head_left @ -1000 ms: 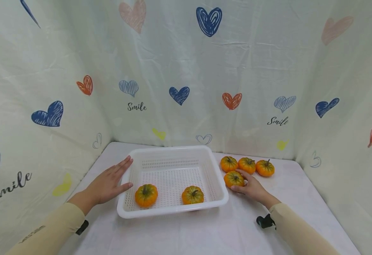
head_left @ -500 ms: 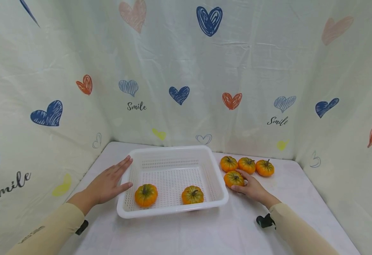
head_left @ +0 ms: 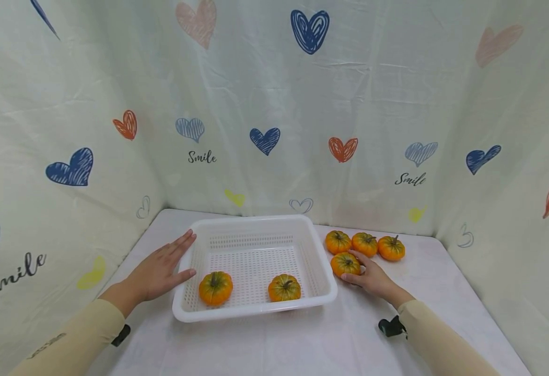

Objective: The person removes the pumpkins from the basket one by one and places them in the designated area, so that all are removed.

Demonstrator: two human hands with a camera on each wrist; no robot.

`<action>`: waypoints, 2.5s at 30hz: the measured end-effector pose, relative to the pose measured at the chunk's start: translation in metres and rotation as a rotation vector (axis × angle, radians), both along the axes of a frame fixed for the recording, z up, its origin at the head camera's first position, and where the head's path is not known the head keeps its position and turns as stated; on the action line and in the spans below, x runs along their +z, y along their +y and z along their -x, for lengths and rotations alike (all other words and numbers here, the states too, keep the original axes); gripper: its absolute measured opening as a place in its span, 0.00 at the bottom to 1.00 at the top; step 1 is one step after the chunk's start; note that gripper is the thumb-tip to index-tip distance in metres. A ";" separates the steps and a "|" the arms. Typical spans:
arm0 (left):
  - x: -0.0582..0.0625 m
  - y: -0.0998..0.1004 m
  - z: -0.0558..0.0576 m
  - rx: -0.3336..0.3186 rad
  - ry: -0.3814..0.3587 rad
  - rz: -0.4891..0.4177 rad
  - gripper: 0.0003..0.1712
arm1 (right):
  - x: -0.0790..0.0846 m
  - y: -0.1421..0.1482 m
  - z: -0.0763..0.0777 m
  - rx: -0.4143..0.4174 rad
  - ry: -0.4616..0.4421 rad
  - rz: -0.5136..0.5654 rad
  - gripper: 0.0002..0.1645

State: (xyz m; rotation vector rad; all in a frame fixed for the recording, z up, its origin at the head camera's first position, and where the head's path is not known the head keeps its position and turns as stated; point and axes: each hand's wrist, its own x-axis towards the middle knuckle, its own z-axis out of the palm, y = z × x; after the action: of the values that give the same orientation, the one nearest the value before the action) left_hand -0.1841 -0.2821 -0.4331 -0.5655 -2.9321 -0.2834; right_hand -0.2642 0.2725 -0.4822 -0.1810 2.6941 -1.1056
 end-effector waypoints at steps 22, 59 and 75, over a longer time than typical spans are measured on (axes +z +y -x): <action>-0.001 0.001 0.002 0.000 -0.007 -0.004 0.50 | -0.001 -0.002 0.000 -0.013 -0.010 0.005 0.60; 0.003 0.003 0.000 -0.015 -0.005 -0.033 0.50 | 0.108 0.039 -0.006 0.079 0.187 -0.122 0.61; 0.000 0.001 0.001 -0.012 -0.018 -0.027 0.50 | 0.166 -0.101 0.009 0.336 0.104 -0.101 0.54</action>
State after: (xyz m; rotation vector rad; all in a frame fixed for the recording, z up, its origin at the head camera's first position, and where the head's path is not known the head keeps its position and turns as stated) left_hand -0.1852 -0.2816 -0.4328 -0.5796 -2.9380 -0.3301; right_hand -0.2731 0.1710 -0.3164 -0.6627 2.6660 -0.8798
